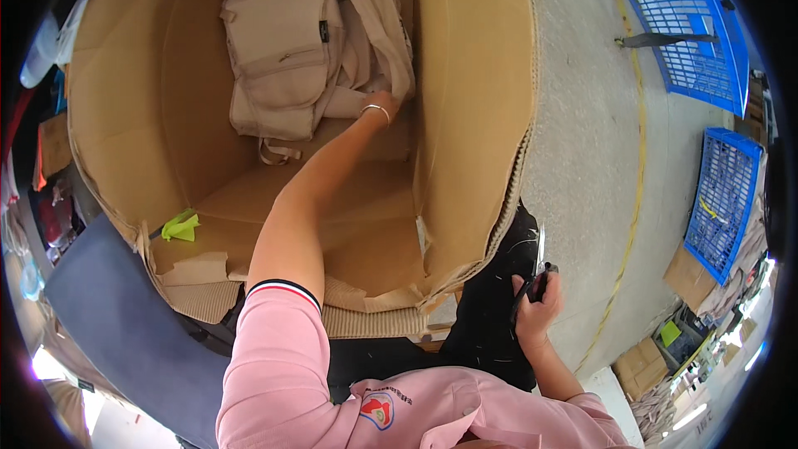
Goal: Trimming loose threads from backpacks using scissors and sorting them into a box.
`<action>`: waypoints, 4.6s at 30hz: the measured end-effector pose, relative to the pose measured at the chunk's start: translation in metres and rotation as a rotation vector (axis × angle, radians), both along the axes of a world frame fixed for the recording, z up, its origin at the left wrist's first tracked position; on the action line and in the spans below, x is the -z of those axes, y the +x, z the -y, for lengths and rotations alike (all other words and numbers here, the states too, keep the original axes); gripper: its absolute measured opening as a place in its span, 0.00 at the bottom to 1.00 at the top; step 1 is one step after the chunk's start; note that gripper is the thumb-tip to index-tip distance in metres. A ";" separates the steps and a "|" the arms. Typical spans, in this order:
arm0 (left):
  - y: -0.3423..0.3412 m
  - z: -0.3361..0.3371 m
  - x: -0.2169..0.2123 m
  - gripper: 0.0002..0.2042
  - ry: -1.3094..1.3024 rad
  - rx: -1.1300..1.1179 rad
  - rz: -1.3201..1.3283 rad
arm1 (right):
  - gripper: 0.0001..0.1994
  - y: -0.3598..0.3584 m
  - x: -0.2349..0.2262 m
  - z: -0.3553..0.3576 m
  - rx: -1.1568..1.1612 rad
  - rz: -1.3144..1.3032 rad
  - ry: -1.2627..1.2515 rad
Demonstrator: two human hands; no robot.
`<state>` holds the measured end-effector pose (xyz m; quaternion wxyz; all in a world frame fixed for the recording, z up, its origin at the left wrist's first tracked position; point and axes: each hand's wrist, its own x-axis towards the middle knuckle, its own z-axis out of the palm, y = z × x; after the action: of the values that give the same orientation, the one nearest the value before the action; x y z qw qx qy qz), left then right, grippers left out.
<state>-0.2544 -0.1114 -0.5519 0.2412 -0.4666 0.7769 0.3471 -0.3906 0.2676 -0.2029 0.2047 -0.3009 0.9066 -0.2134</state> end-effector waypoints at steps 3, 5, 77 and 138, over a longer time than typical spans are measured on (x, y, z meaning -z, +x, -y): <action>-0.001 0.006 -0.022 0.20 -0.138 0.388 -0.015 | 0.20 -0.002 0.004 -0.002 0.007 -0.088 -0.013; -0.001 0.021 -0.079 0.14 -0.154 0.519 -0.141 | 0.20 -0.005 0.003 -0.007 0.018 -0.103 -0.012; 0.200 -0.205 -0.698 0.12 -0.327 -0.001 -0.972 | 0.17 0.015 -0.195 -0.070 -0.324 0.253 -0.919; 0.208 -0.406 -0.401 0.20 -0.669 -1.446 -0.841 | 0.17 0.008 -0.096 0.001 -0.759 0.300 -0.492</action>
<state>-0.0462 0.2944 -0.1505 -0.4886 -0.7219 0.3780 0.3118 -0.3824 0.2665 -0.1065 0.3195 -0.6162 0.6157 -0.3729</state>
